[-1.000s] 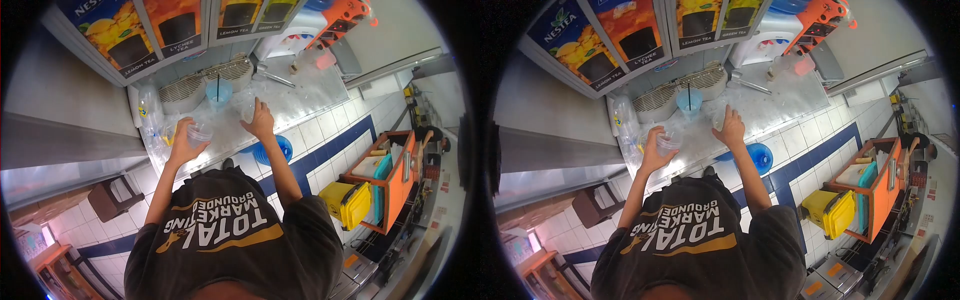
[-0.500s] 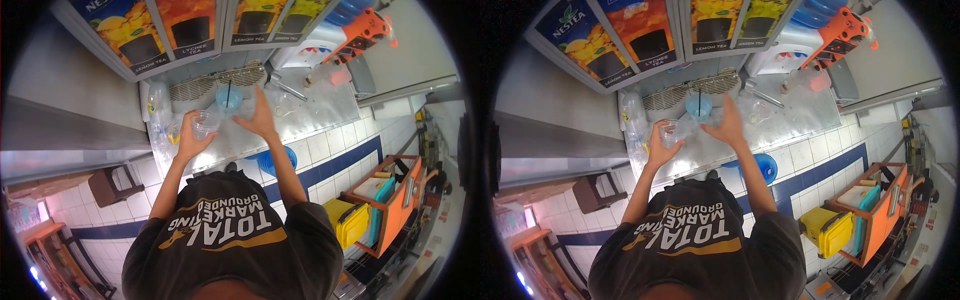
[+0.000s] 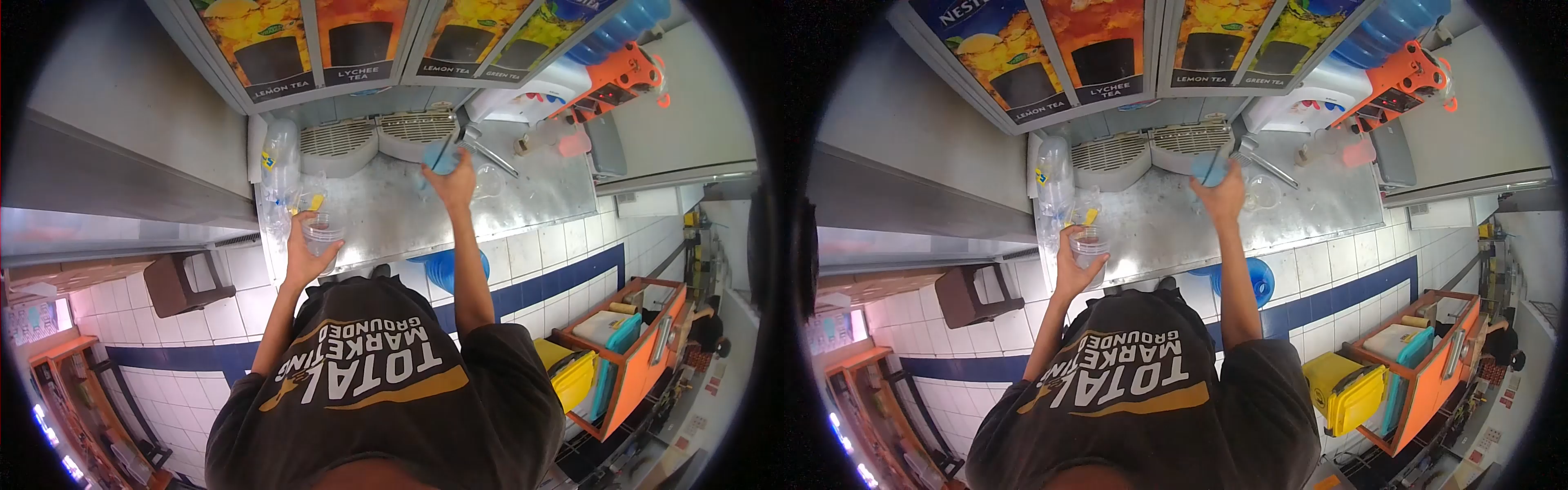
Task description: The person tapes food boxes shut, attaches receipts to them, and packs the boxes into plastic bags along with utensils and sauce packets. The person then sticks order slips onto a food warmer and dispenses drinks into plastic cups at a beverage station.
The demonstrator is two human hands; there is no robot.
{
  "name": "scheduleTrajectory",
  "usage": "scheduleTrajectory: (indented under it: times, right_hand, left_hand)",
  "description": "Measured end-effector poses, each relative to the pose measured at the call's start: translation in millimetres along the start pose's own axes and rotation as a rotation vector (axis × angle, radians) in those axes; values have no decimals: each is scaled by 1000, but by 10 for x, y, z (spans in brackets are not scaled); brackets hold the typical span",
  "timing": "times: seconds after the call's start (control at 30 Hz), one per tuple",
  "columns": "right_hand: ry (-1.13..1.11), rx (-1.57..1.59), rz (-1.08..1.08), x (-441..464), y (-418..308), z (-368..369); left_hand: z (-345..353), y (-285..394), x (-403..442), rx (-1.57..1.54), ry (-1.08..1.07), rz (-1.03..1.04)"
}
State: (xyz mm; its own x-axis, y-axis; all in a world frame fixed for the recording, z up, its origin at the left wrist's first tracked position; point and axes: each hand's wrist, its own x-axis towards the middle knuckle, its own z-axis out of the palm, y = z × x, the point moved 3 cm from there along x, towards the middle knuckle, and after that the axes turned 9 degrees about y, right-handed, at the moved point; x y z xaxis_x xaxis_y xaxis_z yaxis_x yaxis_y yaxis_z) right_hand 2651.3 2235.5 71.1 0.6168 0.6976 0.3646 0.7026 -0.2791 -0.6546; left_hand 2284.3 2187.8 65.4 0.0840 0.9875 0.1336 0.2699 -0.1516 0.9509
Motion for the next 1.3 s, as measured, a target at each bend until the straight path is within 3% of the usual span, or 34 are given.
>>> scheduleTrajectory:
  times: [0.17,0.23,0.3,0.37,0.43,0.47,0.53,0.87,0.97,1.03,1.07,1.2,1.3]
  right_hand:
    - [73,-50,24,94,226,-157]
    - [221,-221,-145,39,30,-347]
    - [273,-86,-343,-175,-446,-553]
    - [-151,202,-332,-637,-910,-585]
    - [-671,508,-69,-1072,-1250,-517]
    - [-672,508,-63,-1103,-1269,-504]
    - [-878,477,-37,-1145,-1308,-421]
    - [-900,559,222,-1317,-1161,-268]
    - [-810,612,308,-1354,-1243,-273]
    - [-592,861,438,-1311,-1249,-228]
    - [-593,860,437,-1243,-1281,-206]
    - [-45,849,37,-500,-1314,81]
    - [73,635,-94,-12,-1584,354]
  left_hand:
    - [63,193,43,-16,-79,72]
    - [82,294,86,-12,-122,62]
    - [84,406,149,-6,-157,52]
    - [99,526,164,24,-254,95]
    - [100,630,204,67,-318,138]
    - [100,694,195,106,-378,185]
    - [41,854,180,130,-382,189]
    - [-55,885,87,72,-297,246]
    - [-74,882,45,54,-197,250]
    - [-56,797,48,40,-181,266]
    - [-53,753,49,27,-168,286]
    - [-128,584,-10,16,-142,148]
    - [-221,503,-123,27,-146,70]
